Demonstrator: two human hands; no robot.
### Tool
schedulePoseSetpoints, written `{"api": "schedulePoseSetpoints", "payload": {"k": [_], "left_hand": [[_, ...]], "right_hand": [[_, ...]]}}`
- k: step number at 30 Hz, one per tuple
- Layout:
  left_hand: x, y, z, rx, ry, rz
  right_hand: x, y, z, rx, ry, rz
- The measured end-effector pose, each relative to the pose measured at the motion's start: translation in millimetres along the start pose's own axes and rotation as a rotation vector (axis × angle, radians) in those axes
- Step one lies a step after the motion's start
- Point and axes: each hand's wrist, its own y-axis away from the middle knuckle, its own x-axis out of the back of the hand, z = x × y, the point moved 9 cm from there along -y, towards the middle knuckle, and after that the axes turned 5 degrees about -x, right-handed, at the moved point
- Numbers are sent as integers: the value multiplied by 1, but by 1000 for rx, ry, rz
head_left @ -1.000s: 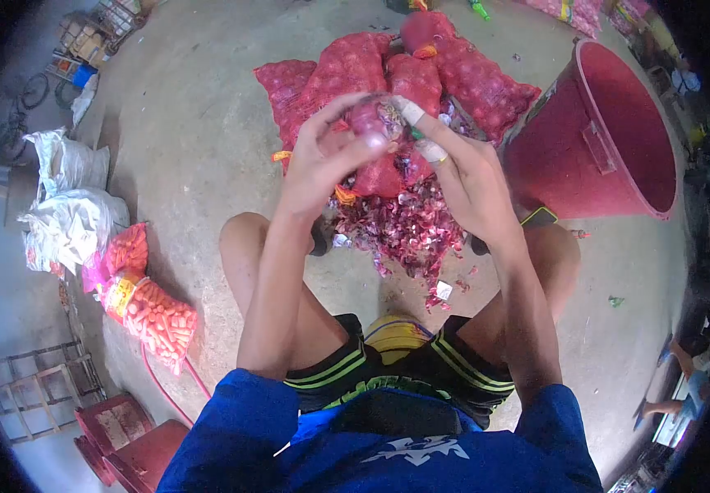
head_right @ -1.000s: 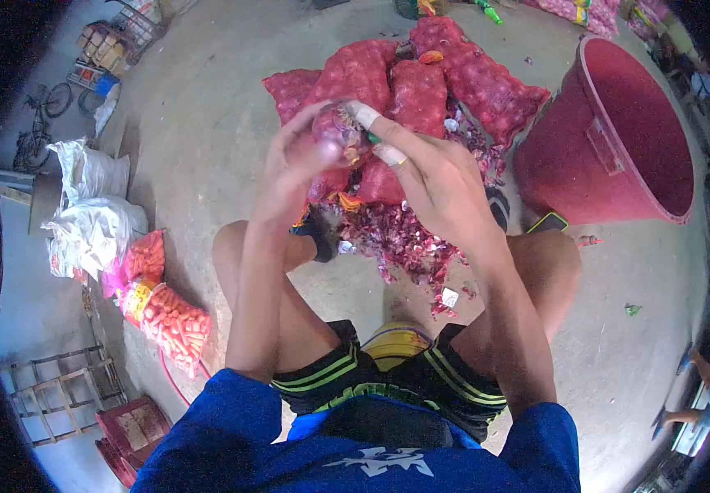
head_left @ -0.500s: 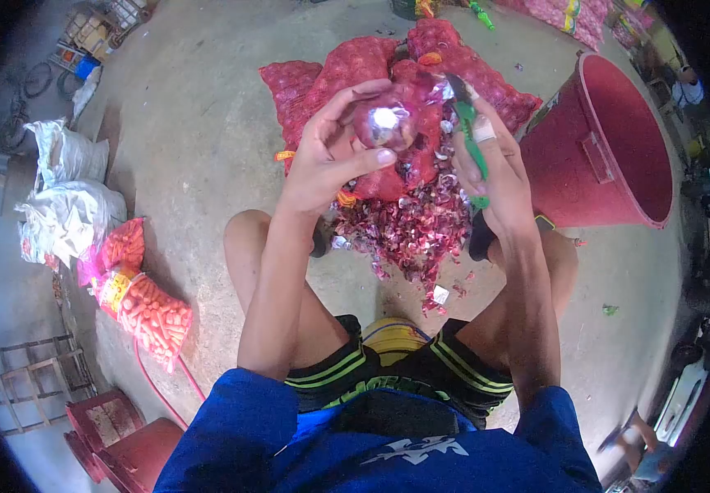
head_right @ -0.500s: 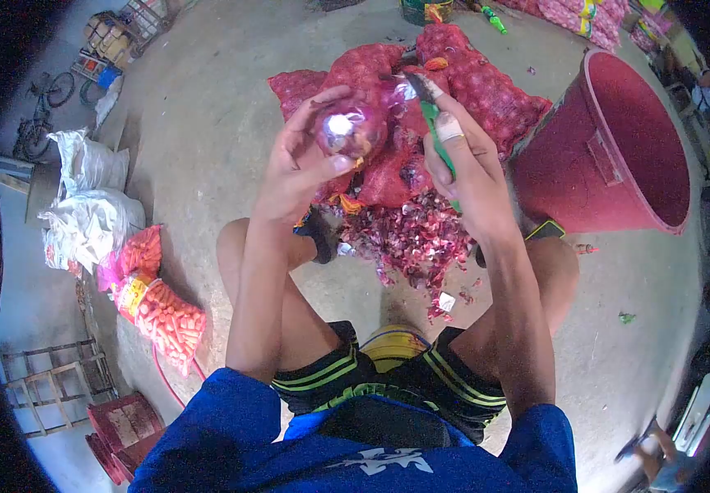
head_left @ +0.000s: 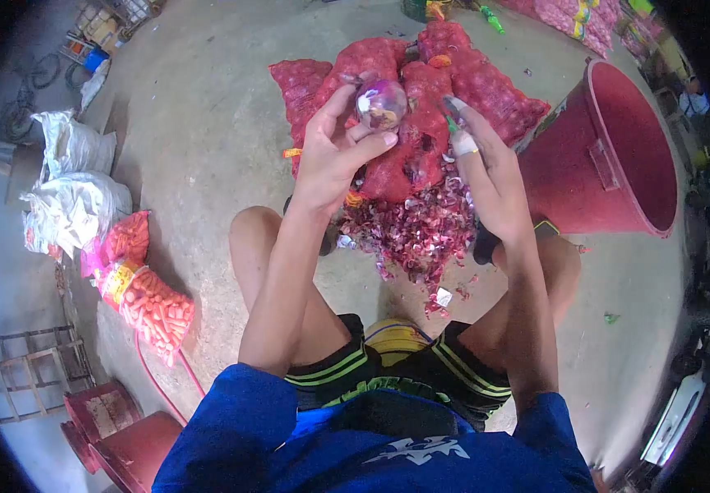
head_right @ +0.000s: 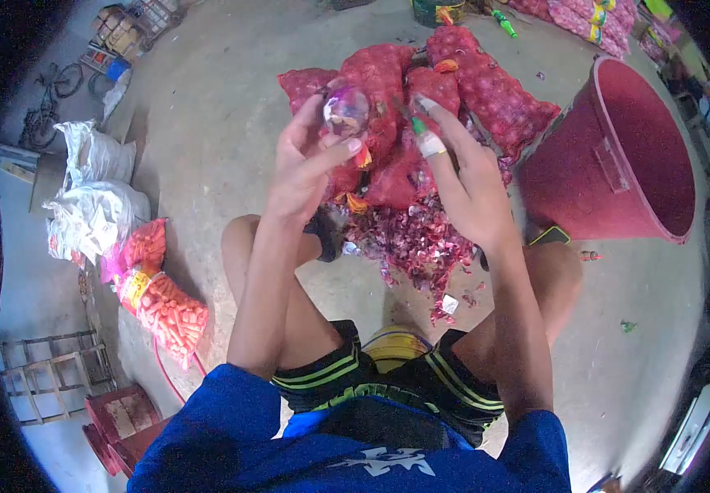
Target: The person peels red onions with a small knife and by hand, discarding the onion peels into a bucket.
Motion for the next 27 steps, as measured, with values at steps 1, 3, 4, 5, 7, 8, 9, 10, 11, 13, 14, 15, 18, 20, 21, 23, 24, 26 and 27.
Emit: {"api": "schedulePoseSetpoints", "payload": {"k": [1,3,4,5,7,8,9,10,11,13,14,15,18,20,21,23,24,26,27], "left_hand": [[-2,0,1,2,-2,2],[-3,0,13,-137,-183,70],[-4,-1,12,-136,-181,71],[-1,0,14,-156,-256,108],[5,1,12,-170,-332,147],[6,0,15,-216,-425,155],[5,1,18,-262,-516,161],[4,1,16,-256,-514,159],[2,1,18,-295,-531,146],[-1,3,16,-329,-544,131],[-4,2,18,-374,-517,119],[-5,3,20,-420,-491,107],[-6,4,25,-465,-558,103],[-8,5,25,-419,-576,106],[-8,5,23,-374,-594,110],[-9,4,19,-363,-582,106],[-10,3,18,-354,-572,103],[-10,4,17,-328,-556,79],[-11,4,15,-303,-539,57]], "right_hand": [[-4,1,0,-2,-2,-2],[-10,6,-20,228,61,-16],[-12,7,-23,226,63,-17],[-17,9,-26,206,92,-45],[-24,11,-31,269,154,-28],[-25,10,-30,263,154,-29],[-26,10,-30,286,189,-22],[-26,10,-31,310,224,-13],[-25,9,-30,302,226,-11],[-24,8,-30,287,246,-10],[-26,7,-28,283,247,-9],[-26,6,-29,314,226,20],[-24,9,-31,318,281,30],[-26,8,-27,291,358,12],[-24,6,-25,306,356,66],[-20,6,-26,320,356,121],[-18,4,-29,298,341,111],[-18,1,-23,274,324,103],[-12,-4,-21,294,270,165]]}}
